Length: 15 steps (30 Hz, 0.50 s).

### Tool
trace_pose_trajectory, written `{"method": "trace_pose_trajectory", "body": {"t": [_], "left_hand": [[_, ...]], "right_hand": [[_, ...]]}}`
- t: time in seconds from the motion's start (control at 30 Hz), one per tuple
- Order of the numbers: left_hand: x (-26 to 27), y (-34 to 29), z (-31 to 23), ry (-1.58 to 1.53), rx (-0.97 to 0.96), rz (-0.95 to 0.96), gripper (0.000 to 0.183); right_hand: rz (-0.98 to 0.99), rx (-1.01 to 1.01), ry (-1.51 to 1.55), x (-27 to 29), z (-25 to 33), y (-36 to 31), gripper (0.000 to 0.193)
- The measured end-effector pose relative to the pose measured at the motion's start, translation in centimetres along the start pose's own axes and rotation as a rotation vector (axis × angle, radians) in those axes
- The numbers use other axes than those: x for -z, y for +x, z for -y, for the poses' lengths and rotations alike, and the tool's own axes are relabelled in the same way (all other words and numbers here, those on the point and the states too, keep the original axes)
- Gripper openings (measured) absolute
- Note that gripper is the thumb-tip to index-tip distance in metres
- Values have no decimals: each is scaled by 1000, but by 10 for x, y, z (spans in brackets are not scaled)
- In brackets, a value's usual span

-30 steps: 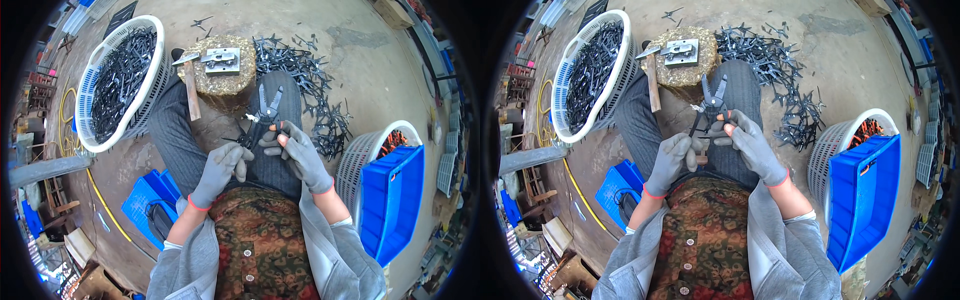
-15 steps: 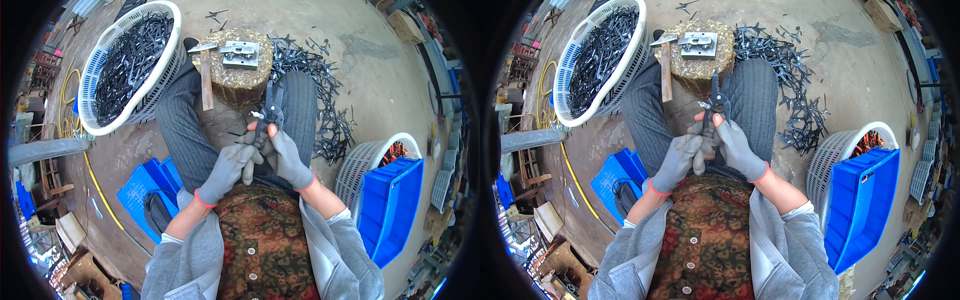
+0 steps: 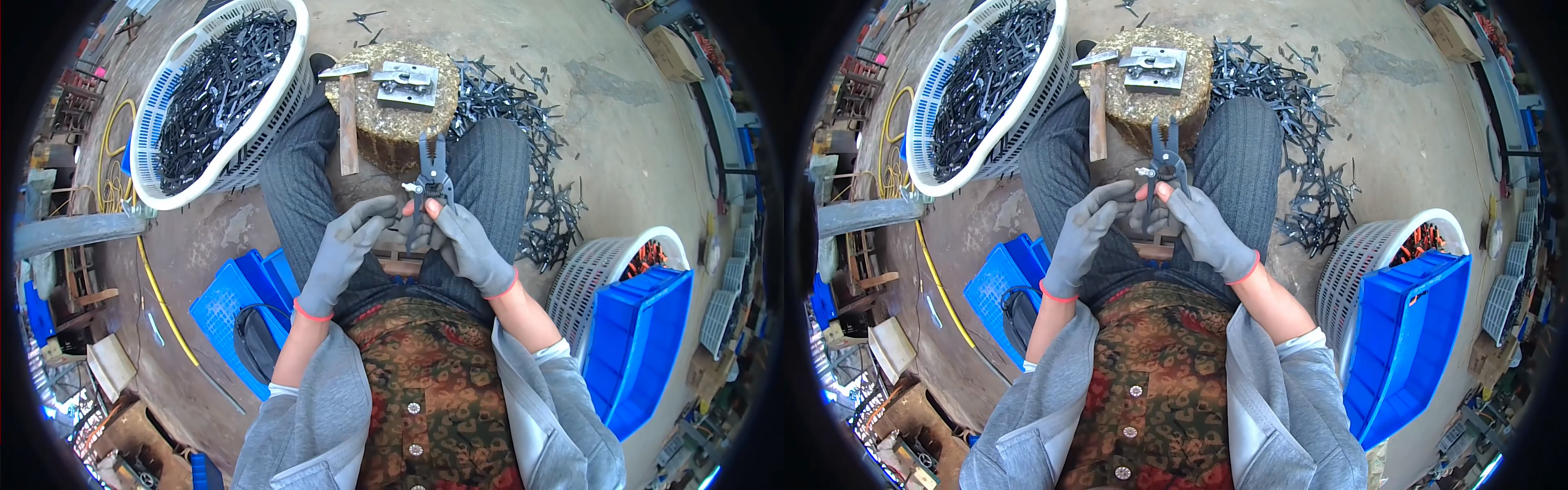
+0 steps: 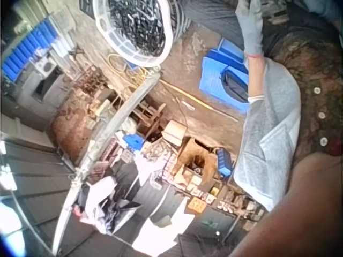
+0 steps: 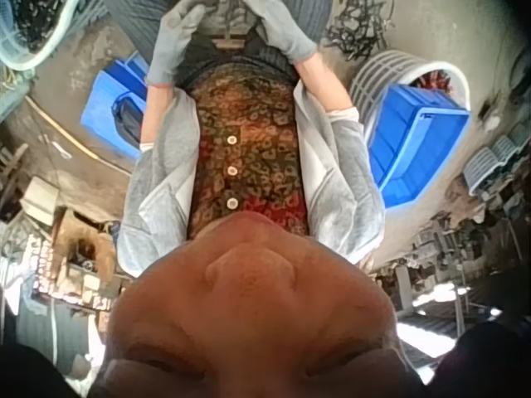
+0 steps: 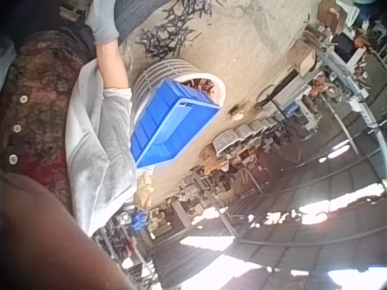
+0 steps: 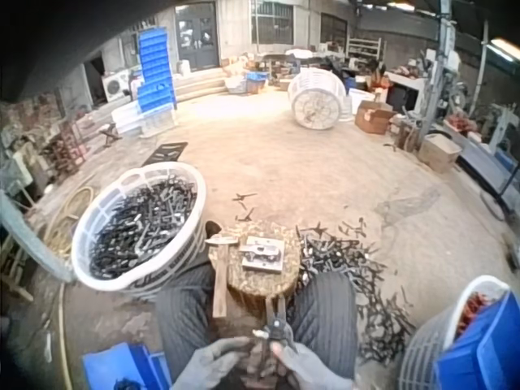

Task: Straightening or assembling small metal pieces using pliers and a hammer on a wooden block.

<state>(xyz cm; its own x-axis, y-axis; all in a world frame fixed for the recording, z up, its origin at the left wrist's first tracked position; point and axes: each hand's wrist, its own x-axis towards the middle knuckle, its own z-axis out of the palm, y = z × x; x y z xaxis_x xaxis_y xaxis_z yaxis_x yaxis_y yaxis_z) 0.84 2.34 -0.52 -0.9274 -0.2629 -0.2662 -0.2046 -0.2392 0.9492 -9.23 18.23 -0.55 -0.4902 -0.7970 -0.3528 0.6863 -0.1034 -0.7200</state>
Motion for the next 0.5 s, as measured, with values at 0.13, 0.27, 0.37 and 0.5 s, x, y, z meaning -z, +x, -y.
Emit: {"method": "trace_pose_trajectory", "body": {"t": [0.13, 0.27, 0.37, 0.5], "left_hand": [[-6, 5, -5, 76, -36, 176, 42], [-5, 3, -8, -115, 103, 229, 41], [-1, 4, 4, -2, 26, 135, 38], [6, 6, 1, -107, 87, 134, 31]], "right_hand": [[-15, -62, -39, 6, -22, 3, 37], [56, -92, -164, 1, -15, -1, 38], [75, -58, -172, -6, -11, -2, 39], [75, -95, -288, -5, -8, 2, 36]]}}
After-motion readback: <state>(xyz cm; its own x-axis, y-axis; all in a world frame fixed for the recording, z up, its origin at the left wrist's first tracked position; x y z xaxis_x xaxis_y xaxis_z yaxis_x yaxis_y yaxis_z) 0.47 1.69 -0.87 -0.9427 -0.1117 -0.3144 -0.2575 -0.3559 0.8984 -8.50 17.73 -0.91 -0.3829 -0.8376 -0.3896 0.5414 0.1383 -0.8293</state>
